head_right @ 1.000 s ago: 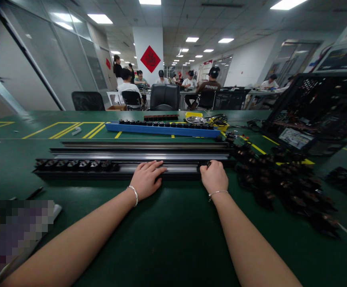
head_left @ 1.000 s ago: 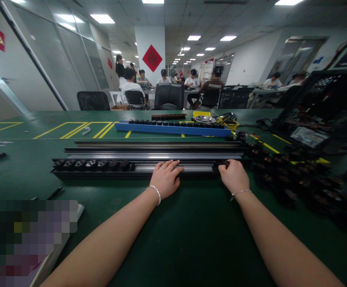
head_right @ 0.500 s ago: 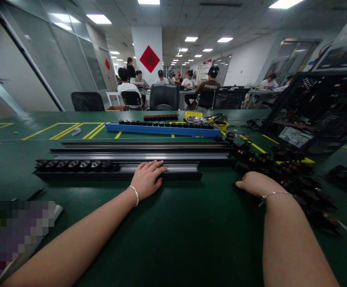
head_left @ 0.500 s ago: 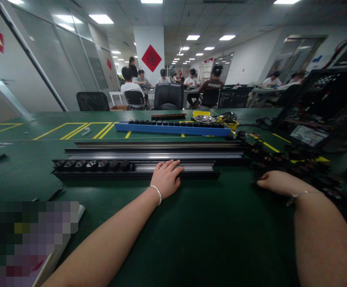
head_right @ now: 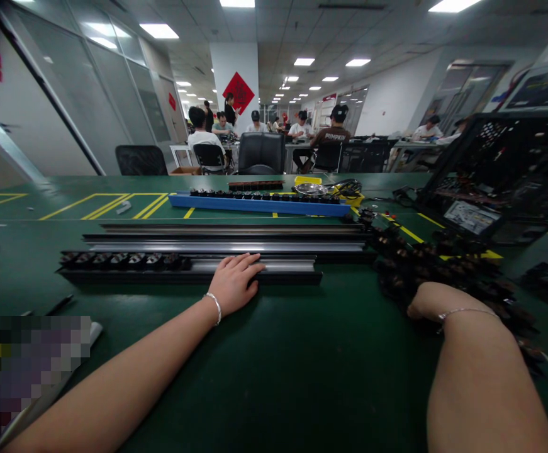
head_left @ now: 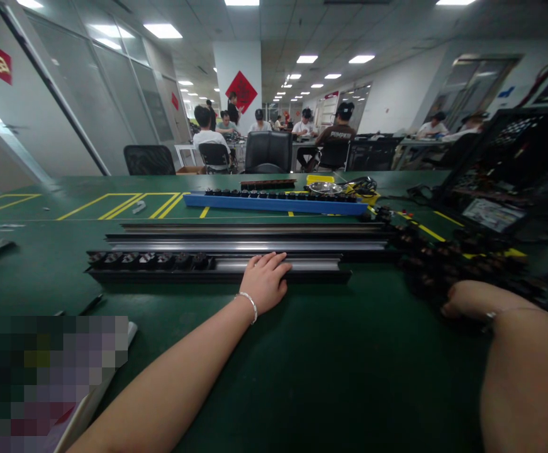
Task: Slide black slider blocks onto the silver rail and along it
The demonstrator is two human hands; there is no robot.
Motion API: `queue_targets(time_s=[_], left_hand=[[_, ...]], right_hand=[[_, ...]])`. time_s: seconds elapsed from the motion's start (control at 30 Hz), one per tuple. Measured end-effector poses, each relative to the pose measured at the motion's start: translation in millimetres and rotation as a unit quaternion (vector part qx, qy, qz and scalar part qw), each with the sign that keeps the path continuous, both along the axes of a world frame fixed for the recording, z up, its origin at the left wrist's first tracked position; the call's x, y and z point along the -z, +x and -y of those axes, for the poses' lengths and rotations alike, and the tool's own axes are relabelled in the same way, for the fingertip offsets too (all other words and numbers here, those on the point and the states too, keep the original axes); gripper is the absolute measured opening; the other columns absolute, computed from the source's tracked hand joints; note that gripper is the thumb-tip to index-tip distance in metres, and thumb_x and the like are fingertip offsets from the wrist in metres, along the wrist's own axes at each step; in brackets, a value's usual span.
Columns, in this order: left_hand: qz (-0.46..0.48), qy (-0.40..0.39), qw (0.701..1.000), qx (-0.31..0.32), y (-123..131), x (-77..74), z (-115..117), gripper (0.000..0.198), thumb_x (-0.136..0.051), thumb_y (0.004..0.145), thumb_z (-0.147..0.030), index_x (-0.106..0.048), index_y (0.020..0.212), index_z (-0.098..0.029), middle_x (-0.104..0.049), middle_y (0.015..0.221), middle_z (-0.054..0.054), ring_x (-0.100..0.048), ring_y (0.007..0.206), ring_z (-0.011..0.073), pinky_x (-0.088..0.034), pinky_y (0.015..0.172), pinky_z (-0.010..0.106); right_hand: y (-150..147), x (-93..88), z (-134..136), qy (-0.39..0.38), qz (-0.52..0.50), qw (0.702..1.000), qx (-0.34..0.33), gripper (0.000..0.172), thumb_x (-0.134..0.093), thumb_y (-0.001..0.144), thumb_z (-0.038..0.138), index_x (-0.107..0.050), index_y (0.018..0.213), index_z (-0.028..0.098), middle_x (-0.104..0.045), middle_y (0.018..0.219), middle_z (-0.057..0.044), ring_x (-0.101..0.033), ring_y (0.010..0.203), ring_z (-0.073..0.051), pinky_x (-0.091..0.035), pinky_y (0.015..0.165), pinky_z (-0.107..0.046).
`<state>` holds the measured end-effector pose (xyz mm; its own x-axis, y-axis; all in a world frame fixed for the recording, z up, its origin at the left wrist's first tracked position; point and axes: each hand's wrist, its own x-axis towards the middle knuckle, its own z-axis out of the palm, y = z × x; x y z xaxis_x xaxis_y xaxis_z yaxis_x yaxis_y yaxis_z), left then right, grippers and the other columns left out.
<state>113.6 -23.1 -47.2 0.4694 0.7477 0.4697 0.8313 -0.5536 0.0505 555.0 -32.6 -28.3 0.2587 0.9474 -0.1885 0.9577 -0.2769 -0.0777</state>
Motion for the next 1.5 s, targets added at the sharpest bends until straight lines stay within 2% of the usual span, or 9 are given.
queue_targets(time_s=[0.07,0.13,0.2,0.3,0.43,0.77,1.07,1.27,1.5], left_hand=[[0.004,-0.003,1.000,-0.005,0.8,-0.1,0.1,0.034,-0.051,0.081,-0.028,-0.059,0.115,-0.029,-0.052,0.135,0.002,-0.044,0.125,0.0224,-0.033,0.102,0.044],[0.008,-0.003,1.000,-0.007,1.5,-0.2,-0.1,0.032,-0.049,0.084,-0.030,-0.060,0.113,-0.028,-0.052,0.135,0.001,-0.044,0.125,0.0219,-0.033,0.102,0.044],[0.010,-0.003,1.000,-0.008,1.8,-0.3,-0.3,0.030,-0.046,0.086,-0.032,-0.060,0.112,-0.028,-0.052,0.135,0.001,-0.044,0.125,0.0212,-0.033,0.102,0.043],[0.012,-0.010,1.000,-0.010,2.0,-1.1,-0.4,0.031,-0.043,0.089,-0.035,-0.059,0.114,-0.027,-0.053,0.134,0.001,-0.044,0.125,0.0206,-0.034,0.102,0.041],[0.029,-0.017,0.999,-0.028,1.7,-4.6,-0.3,0.040,-0.039,0.091,-0.037,-0.050,0.126,-0.022,-0.055,0.132,0.005,-0.046,0.123,0.0201,-0.035,0.101,0.038],[0.004,0.005,0.982,-0.188,-27.0,-19.5,-18.6,0.041,-0.039,0.084,-0.019,-0.051,0.123,-0.016,-0.049,0.135,0.011,-0.037,0.127,0.0273,-0.031,0.102,0.042],[-0.099,-0.102,0.911,-0.387,-79.2,-67.4,-20.7,0.047,-0.048,0.079,-0.037,-0.054,0.115,-0.007,-0.053,0.121,0.023,-0.047,0.114,0.0347,-0.041,0.089,0.044],[-0.125,-0.217,0.890,-0.381,-103.6,-73.5,-28.7,0.053,-0.050,0.077,-0.041,-0.055,0.119,-0.008,-0.055,0.121,0.022,-0.054,0.110,0.0327,-0.045,0.088,0.040],[-0.133,-0.240,0.884,-0.379,-102.6,-75.6,-27.3,0.050,-0.052,0.075,-0.029,-0.056,0.120,-0.008,-0.052,0.123,0.023,-0.055,0.110,0.0351,-0.047,0.085,0.041]], right_hand=[[-17.8,-9.1,-1.9,-0.048,0.023,0.998,0.033,0.023,-0.072,0.058,0.026,-0.053,0.047,0.020,-0.059,0.059,-0.009,-0.063,0.064,-0.029,-0.048,0.062,-0.043],[-52.5,-19.5,-4.4,0.051,0.042,0.998,0.019,0.019,-0.068,0.064,0.036,-0.063,0.065,0.018,-0.065,0.074,-0.014,-0.064,0.076,-0.032,-0.048,0.068,-0.045],[-97.2,-24.4,-7.8,0.180,0.045,0.982,-0.035,0.030,-0.058,0.073,0.039,-0.067,0.088,0.014,-0.066,0.095,-0.017,-0.062,0.093,-0.032,-0.047,0.081,-0.046],[-162.0,-16.4,-13.2,0.318,-0.029,0.935,-0.153,0.039,-0.045,0.084,0.038,-0.062,0.109,0.014,-0.059,0.120,-0.013,-0.053,0.113,-0.024,-0.040,0.098,-0.039],[-210.8,8.1,-15.6,0.325,-0.029,0.916,-0.235,0.049,-0.034,0.089,0.043,-0.054,0.125,0.016,-0.044,0.140,-0.009,-0.036,0.130,-0.025,-0.032,0.105,-0.045],[-215.8,21.0,-17.5,0.272,-0.016,0.925,-0.265,0.051,-0.025,0.092,0.042,-0.049,0.133,0.021,-0.044,0.140,-0.005,-0.035,0.131,-0.025,-0.031,0.106,-0.048],[-217.7,21.7,-18.2,0.281,-0.013,0.922,-0.268,0.051,-0.026,0.092,0.041,-0.049,0.132,0.020,-0.045,0.140,-0.005,-0.035,0.131,-0.025,-0.033,0.106,-0.046],[-219.0,20.7,-18.0,0.286,-0.011,0.920,-0.267,0.051,-0.027,0.092,0.040,-0.050,0.132,0.020,-0.046,0.139,-0.005,-0.035,0.131,-0.023,-0.032,0.107,-0.043],[-219.5,20.2,-17.3,0.288,-0.013,0.919,-0.269,0.050,-0.027,0.092,0.040,-0.051,0.131,0.020,-0.046,0.139,-0.006,-0.034,0.132,-0.023,-0.032,0.108,-0.042]])
